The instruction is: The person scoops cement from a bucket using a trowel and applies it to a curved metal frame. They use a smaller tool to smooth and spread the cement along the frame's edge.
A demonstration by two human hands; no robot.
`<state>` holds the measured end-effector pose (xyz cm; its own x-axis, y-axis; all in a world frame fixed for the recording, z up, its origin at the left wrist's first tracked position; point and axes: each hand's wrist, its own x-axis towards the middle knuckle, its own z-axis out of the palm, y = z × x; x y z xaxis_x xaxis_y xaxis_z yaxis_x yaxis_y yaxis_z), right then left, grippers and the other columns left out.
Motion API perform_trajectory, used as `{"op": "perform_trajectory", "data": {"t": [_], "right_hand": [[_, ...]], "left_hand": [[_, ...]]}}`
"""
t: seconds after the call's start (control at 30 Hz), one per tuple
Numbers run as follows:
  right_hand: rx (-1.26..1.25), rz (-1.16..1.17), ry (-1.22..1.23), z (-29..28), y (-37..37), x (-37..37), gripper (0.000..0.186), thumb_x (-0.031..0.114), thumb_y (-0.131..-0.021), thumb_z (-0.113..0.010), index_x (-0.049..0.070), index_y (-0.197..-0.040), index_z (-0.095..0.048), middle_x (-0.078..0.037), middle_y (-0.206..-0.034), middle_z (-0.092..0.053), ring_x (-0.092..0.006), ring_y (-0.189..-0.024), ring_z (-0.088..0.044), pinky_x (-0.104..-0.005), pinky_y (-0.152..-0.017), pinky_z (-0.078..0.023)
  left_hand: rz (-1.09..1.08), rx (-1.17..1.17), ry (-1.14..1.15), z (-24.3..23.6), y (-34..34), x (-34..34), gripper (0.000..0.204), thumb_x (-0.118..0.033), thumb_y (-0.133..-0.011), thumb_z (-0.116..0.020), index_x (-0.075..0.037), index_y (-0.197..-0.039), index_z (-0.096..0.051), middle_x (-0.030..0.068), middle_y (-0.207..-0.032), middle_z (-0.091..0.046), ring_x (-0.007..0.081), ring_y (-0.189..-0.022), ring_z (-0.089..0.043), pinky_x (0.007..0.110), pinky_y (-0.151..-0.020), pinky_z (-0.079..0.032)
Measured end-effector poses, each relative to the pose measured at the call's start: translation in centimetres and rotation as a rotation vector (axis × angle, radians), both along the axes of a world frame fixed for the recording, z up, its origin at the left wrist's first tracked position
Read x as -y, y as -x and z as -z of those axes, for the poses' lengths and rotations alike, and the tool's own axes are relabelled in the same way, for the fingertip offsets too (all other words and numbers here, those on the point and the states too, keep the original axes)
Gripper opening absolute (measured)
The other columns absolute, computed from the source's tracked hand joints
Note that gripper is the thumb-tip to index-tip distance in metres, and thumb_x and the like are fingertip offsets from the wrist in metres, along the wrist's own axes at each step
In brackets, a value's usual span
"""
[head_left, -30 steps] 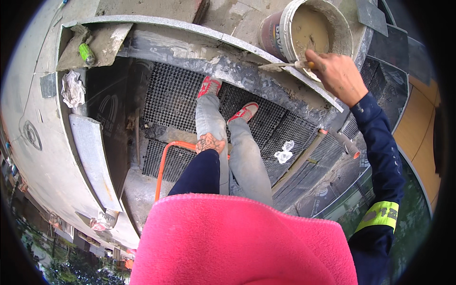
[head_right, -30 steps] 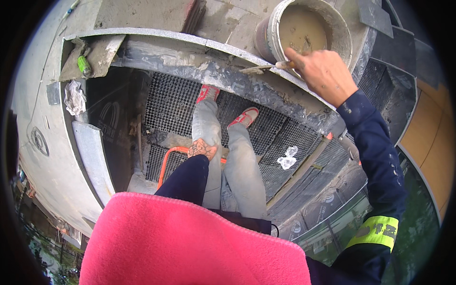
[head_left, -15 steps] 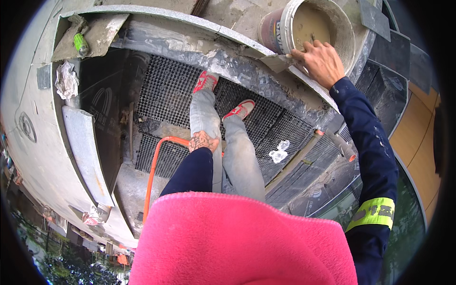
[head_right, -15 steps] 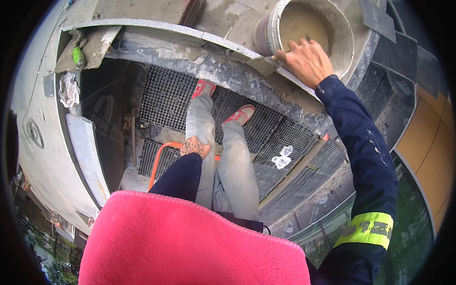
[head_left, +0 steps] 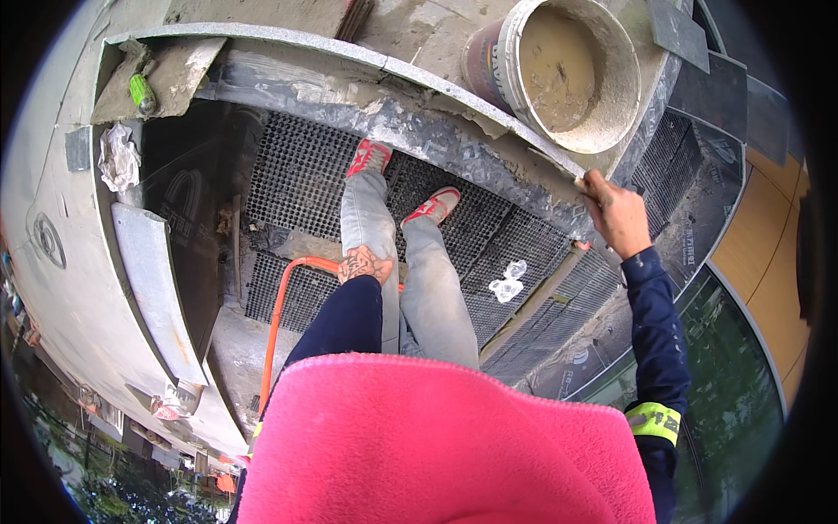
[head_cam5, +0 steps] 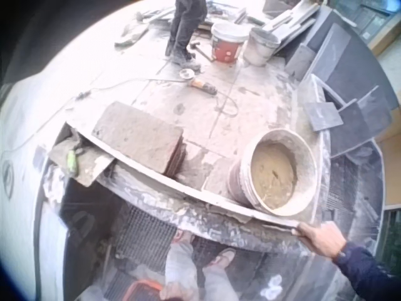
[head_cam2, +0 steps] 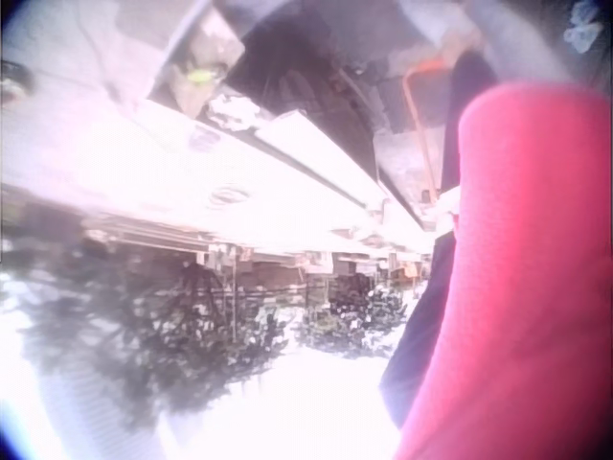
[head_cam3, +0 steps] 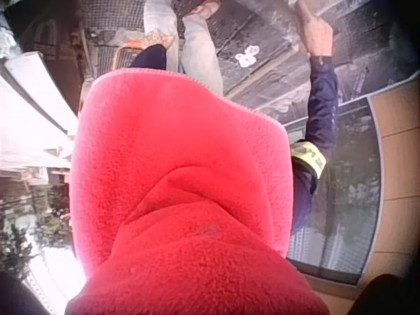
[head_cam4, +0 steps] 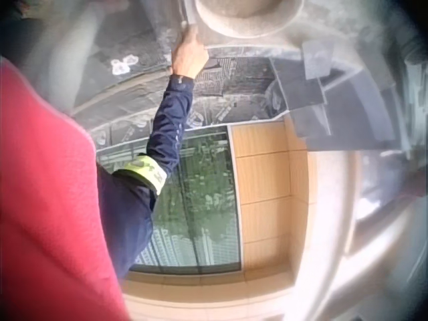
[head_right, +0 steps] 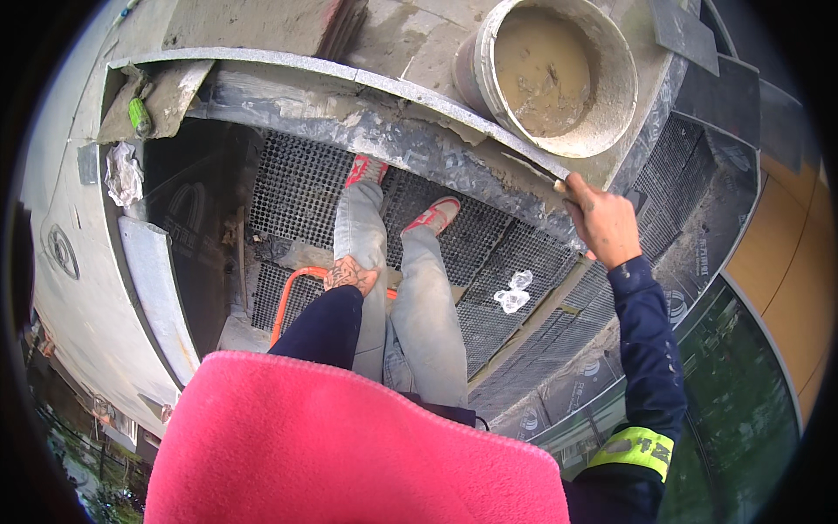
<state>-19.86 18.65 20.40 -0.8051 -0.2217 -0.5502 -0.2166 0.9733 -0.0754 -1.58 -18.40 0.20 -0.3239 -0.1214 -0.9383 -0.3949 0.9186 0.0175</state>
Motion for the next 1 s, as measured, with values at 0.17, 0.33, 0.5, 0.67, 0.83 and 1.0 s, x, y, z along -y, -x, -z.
{"op": "perform_trajectory", "data": {"t": [0.17,0.33,0.5,0.67,0.83,1.0], "right_hand": [[-0.291,0.235,0.1,9.9,-5.6,-1.2,0.027,0.013,-0.085,-0.067,0.01,-0.111,-0.061,-0.014,-0.095,-0.069,-0.0346,-0.082,-0.067,-0.0394,-0.068,-0.053],[-0.357,0.306,0.245,14.5,-3.3,4.0,0.025,0.013,-0.083,-0.069,0.009,-0.107,-0.063,-0.014,-0.094,-0.069,-0.0344,-0.08,-0.067,-0.038,-0.069,-0.053],[-0.343,0.453,0.263,15.6,-1.7,11.8,0.02,0.011,-0.082,-0.065,0.009,-0.098,-0.054,-0.013,-0.086,-0.066,-0.0363,-0.076,-0.065,-0.0447,-0.064,-0.051],[-0.332,0.519,0.257,15.2,1.3,17.2,0.02,0.013,-0.082,-0.067,0.006,-0.096,-0.054,-0.02,-0.082,-0.065,-0.0409,-0.077,-0.063,-0.0476,-0.067,-0.049],[-0.214,0.387,0.19,8.6,2.3,18.4,0.03,0.019,-0.086,-0.062,0.01,-0.115,-0.062,-0.015,-0.087,-0.065,-0.0369,-0.077,-0.064,-0.0449,-0.069,-0.051],[-0.113,0.496,0.126,6.2,0.0,17.2,0.044,0.018,-0.086,-0.061,0.01,-0.129,-0.058,-0.021,-0.091,-0.061,-0.0391,-0.08,-0.064,-0.0465,-0.071,-0.052]], "left_hand": [[-0.02,0.039,0.017,-0.2,-0.3,0.7,0.068,-0.056,-0.069,-0.068,-0.001,-0.11,-0.062,0.0191,-0.113,-0.063,0.0319,-0.107,-0.062,0.041,-0.092,-0.049],[-0.032,0.079,0.021,-0.8,0.6,0.4,0.07,-0.057,-0.071,-0.068,-0.001,-0.113,-0.059,0.0181,-0.118,-0.061,0.0322,-0.114,-0.059,0.041,-0.097,-0.046],[-0.056,0.079,0.022,-1.3,0.6,0.6,0.07,-0.057,-0.072,-0.067,-0.002,-0.113,-0.058,0.0176,-0.118,-0.061,0.0321,-0.115,-0.058,0.041,-0.097,-0.045],[-0.005,-0.039,0.005,0.1,-0.2,0.4,0.065,-0.056,-0.07,-0.07,-0.004,-0.106,-0.061,0.0176,-0.11,-0.062,0.0301,-0.103,-0.064,0.041,-0.089,-0.051],[-0.036,0.024,0.043,-0.3,-0.1,0.6,0.068,-0.057,-0.07,-0.069,-0.003,-0.111,-0.06,0.0181,-0.113,-0.06,0.0298,-0.106,-0.063,0.041,-0.09,-0.05],[-0.071,0.054,0.015,-0.6,0.5,0.8,0.068,-0.057,-0.072,-0.066,-0.002,-0.112,-0.061,0.0196,-0.115,-0.061,0.0324,-0.108,-0.062,0.041,-0.093,-0.049]]}}
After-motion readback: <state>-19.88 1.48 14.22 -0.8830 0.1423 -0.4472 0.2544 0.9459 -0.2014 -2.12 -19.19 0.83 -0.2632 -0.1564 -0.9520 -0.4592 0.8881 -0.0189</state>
